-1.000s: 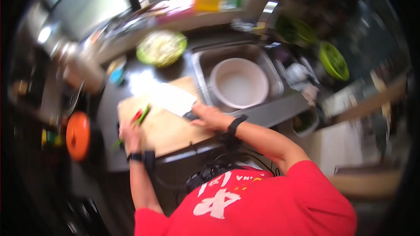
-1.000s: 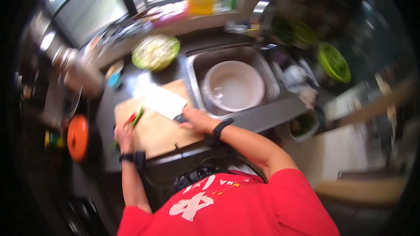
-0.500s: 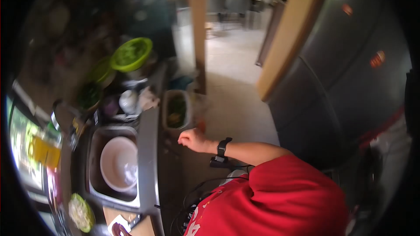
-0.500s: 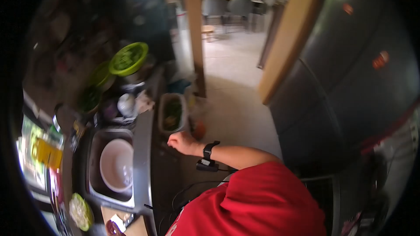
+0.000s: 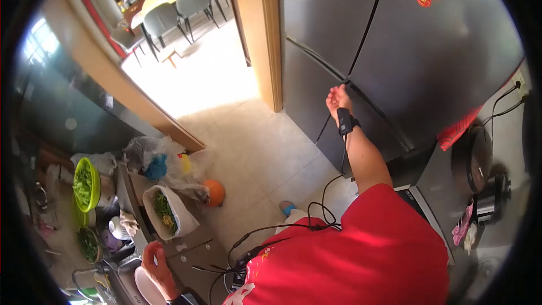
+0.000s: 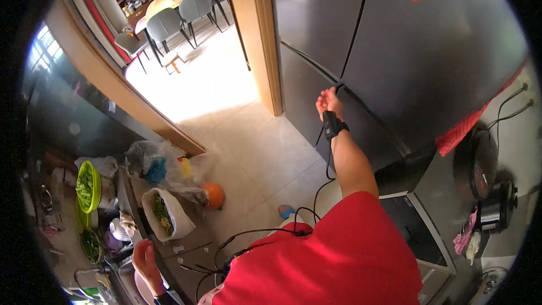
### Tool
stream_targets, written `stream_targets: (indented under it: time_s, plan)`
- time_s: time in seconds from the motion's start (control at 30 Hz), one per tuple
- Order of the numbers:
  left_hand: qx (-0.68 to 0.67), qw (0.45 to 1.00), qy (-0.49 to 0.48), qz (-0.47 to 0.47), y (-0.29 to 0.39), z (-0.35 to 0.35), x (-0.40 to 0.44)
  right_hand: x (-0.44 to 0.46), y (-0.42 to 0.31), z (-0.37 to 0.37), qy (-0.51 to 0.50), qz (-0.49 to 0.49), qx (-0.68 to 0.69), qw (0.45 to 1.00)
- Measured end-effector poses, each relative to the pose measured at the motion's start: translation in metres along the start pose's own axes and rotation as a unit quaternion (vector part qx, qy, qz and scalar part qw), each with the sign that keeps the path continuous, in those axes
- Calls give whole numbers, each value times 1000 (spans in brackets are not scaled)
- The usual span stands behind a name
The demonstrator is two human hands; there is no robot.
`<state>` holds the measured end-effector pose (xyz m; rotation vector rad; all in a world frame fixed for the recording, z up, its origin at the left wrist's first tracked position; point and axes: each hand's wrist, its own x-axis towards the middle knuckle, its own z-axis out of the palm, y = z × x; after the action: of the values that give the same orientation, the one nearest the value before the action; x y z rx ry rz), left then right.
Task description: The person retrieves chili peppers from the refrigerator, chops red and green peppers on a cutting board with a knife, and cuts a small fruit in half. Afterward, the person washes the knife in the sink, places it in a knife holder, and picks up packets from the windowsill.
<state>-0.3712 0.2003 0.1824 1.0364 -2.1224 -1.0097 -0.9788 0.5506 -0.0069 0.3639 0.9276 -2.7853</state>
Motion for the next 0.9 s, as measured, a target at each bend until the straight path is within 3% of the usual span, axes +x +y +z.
stream_targets:
  time_s: [0.13, 0.23, 0.37, 0.5, 0.63, 0.67, 0.73, 0.83, 0.9]
  plan:
    - [23, 996, -77, 28, 39, 46, 44, 36, -34, 12, 10, -43, 145, 988]
    - [35, 993, -93, 57, 76, 77, 65, 45, -27, 18, 72, -63, 224, 970]
    - [-37, 989, -133, 48, 96, 105, 91, 60, -17, 21, -43, -105, 292, 950]
    - [12, 978, -185, 99, 102, 124, 125, 52, -19, 56, 22, -98, 373, 922]
    - [-69, 972, -212, 71, 101, 144, 162, 73, -10, 47, 47, -117, 336, 933]
    - [-24, 970, -224, 95, 101, 147, 176, 77, -10, 44, 87, -110, 323, 936]
    - [-68, 963, -241, 102, 94, 161, 204, 75, -11, 50, 166, -95, 298, 935]
    - [-84, 947, -278, 136, 97, 181, 249, 57, -9, 67, 159, -135, 248, 946]
    - [-103, 934, -301, 165, 108, 199, 279, 53, -1, 63, 154, -106, 224, 957]
